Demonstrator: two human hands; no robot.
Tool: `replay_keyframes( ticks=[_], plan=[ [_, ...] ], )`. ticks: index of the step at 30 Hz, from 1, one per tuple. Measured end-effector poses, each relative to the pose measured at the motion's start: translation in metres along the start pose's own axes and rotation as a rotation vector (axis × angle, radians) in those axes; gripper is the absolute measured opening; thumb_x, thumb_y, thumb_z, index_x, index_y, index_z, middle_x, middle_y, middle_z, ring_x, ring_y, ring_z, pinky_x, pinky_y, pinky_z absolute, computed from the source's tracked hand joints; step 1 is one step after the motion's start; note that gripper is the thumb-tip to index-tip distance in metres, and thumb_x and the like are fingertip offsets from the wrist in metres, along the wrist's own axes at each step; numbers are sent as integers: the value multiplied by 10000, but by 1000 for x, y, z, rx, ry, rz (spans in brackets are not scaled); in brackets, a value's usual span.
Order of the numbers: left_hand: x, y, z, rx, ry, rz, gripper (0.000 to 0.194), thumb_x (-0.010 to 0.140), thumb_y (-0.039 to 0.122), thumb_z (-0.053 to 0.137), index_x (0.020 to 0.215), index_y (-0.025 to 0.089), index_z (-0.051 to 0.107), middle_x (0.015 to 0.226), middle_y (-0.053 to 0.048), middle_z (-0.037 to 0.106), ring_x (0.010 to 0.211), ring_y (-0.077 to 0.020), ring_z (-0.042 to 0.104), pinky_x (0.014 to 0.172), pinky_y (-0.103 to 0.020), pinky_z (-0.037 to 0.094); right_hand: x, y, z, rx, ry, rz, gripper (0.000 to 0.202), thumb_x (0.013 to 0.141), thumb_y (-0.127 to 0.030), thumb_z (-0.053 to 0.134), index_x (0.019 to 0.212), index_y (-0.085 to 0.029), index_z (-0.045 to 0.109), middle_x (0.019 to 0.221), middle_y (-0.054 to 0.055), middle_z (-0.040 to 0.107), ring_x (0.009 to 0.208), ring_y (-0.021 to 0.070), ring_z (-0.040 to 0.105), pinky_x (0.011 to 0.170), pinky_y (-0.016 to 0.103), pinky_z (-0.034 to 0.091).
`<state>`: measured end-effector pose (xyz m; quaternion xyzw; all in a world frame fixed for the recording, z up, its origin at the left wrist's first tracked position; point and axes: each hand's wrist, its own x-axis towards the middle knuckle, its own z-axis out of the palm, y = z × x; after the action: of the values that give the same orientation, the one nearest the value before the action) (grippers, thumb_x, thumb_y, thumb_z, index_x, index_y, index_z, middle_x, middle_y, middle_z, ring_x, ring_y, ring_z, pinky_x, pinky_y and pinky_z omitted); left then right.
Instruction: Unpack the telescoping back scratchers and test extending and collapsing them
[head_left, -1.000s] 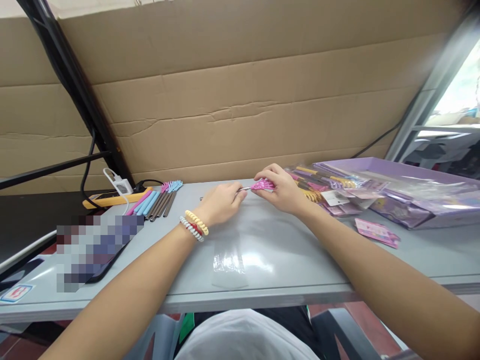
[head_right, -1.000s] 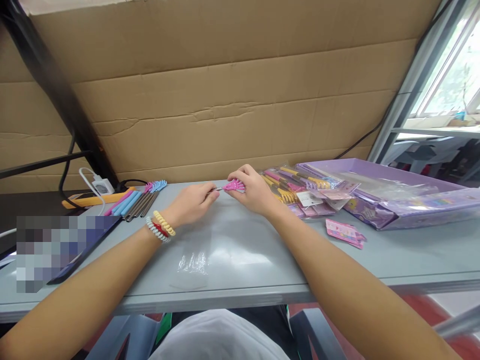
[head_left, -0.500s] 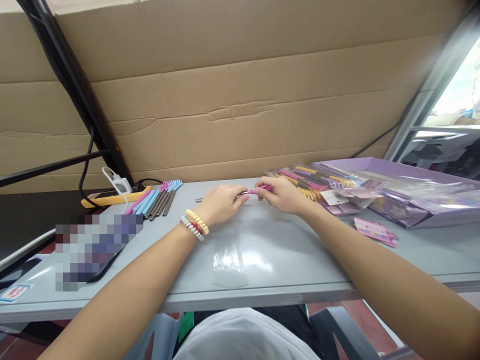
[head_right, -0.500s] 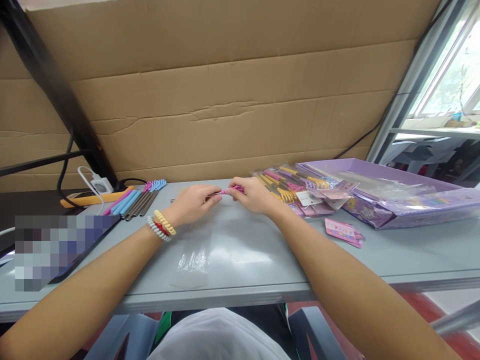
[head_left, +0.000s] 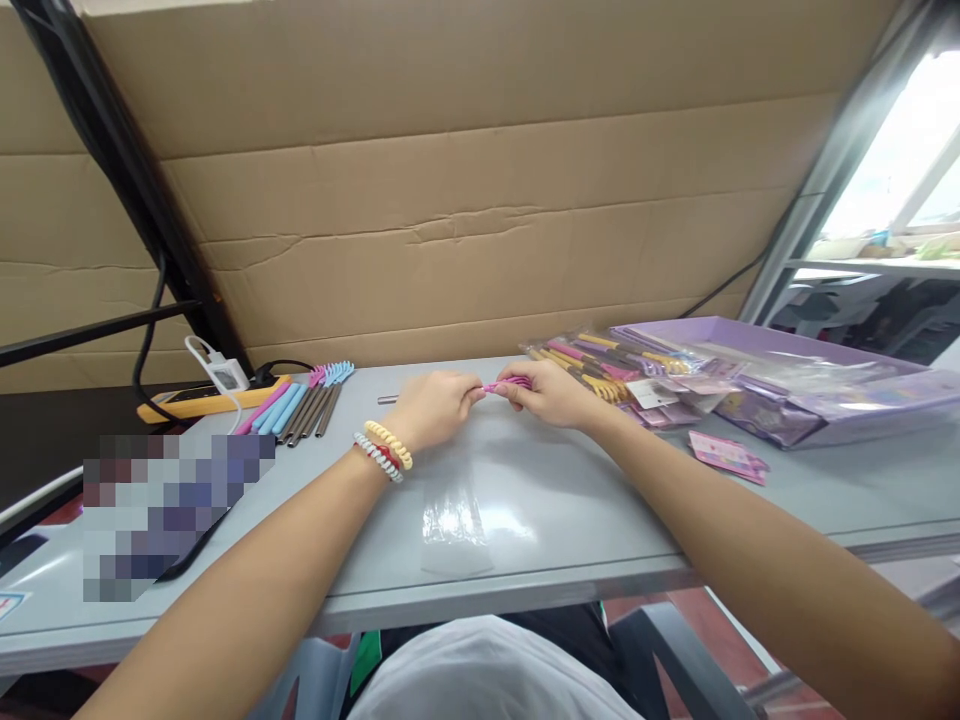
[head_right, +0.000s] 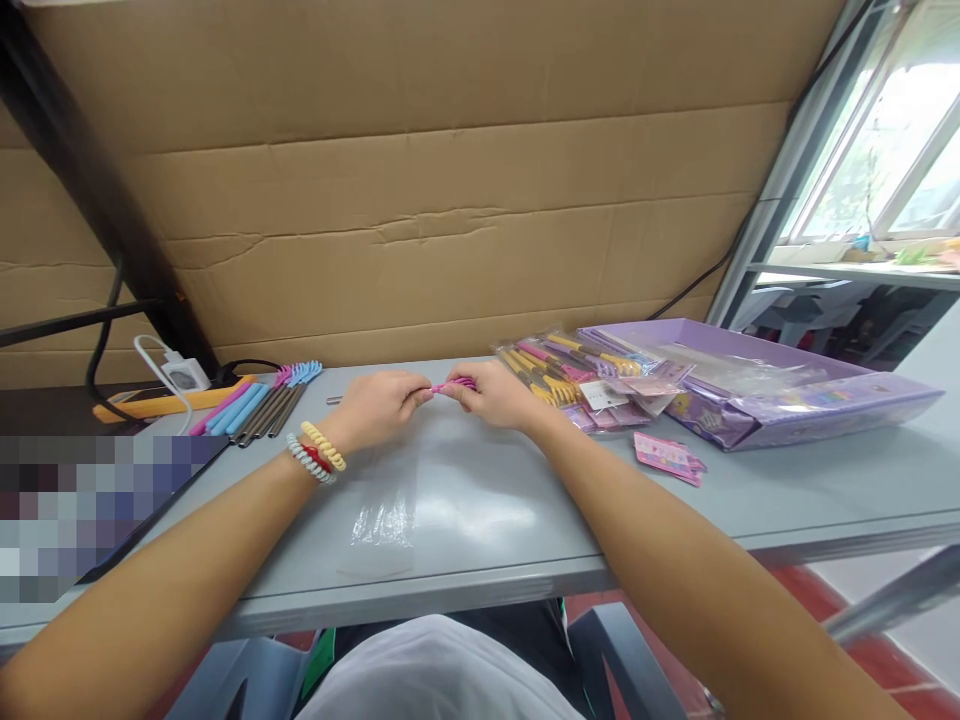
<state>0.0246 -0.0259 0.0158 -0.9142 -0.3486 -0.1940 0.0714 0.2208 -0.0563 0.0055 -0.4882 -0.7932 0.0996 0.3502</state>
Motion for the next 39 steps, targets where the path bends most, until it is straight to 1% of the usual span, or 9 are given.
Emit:
replay_keyframes(
  ticks=[6, 13, 17, 22, 25, 28, 31, 36, 39],
  plan=[
    [0, 0, 1, 17, 8, 21, 340, 930, 322, 310, 826, 218, 617, 828, -28, 668, 720, -179, 581, 550, -280, 295, 1, -2, 1, 49, -1, 16, 350, 838, -472, 498, 757, -149, 606, 564, 4, 563, 521, 94, 449, 531, 222, 333],
    [1, 0, -1, 22, 17, 27, 336, 930, 331, 305, 812, 216, 598, 813, -33, 655, 721, -185, 582, 553, -284, 297, 1, -5, 0, 223, -10, 92, 404, 804, -533, 529, 768, -137, 600, 538, -21, 493, 465, 68, 379, 470, 220, 299],
    [2, 0, -2, 22, 7, 23, 336, 931, 332, 300, 808, 217, 591, 815, -33, 658, 722, -189, 587, 556, -287, 309, 1, -6, -1, 279, -13, 102, 389, 799, -522, 547, 774, -137, 600, 533, -27, 483, 452, 62, 381, 449, 219, 293],
    [1, 0, -3, 8, 34, 25, 344, 940, 342, 293, 813, 214, 587, 811, -24, 666, 733, -187, 599, 551, -291, 313, -1, -2, 0, 388, -18, 99, 344, 774, -478, 606, 820, -137, 604, 498, -48, 443, 433, 63, 379, 422, 216, 287],
    [0, 0, -4, -2, 50, 20, 355, 943, 356, 291, 821, 215, 594, 804, -24, 668, 731, -185, 603, 553, -288, 318, 0, -1, 3, 469, -28, 98, 344, 760, -470, 628, 842, -137, 605, 567, -24, 509, 444, 64, 414, 412, 217, 311],
    [0, 1, -3, 0, 69, 22, 373, 944, 382, 283, 827, 224, 599, 795, -22, 670, 720, -189, 604, 549, -283, 317, 1, -3, 7, 535, 9, 120, 361, 745, -479, 643, 847, -136, 595, 646, 6, 571, 451, 73, 462, 399, 224, 330],
    [0, 2, -1, 10, 72, 17, 399, 946, 409, 261, 848, 229, 603, 780, -27, 670, 690, -192, 602, 549, -280, 324, 1, -5, 9, 628, 23, 135, 358, 708, -451, 692, 848, -137, 589, 643, 4, 578, 449, 79, 482, 394, 224, 340],
    [0, 6, -1, 4, 79, 32, 419, 951, 428, 226, 914, 236, 596, 775, -32, 669, 679, -192, 609, 552, -270, 340, 0, -3, 11, 877, -17, 109, 339, 686, -396, 725, 867, -151, 575, 707, 19, 611, 502, 108, 554, 397, 221, 376],
    [0, 8, -2, -19, 80, 32, 418, 953, 428, 216, 940, 237, 587, 787, -32, 671, 686, -189, 613, 550, -265, 339, 0, -2, 12, 924, -16, 113, 328, 697, -402, 717, 854, -152, 576, 675, 18, 607, 521, 120, 573, 400, 219, 382]
  ],
)
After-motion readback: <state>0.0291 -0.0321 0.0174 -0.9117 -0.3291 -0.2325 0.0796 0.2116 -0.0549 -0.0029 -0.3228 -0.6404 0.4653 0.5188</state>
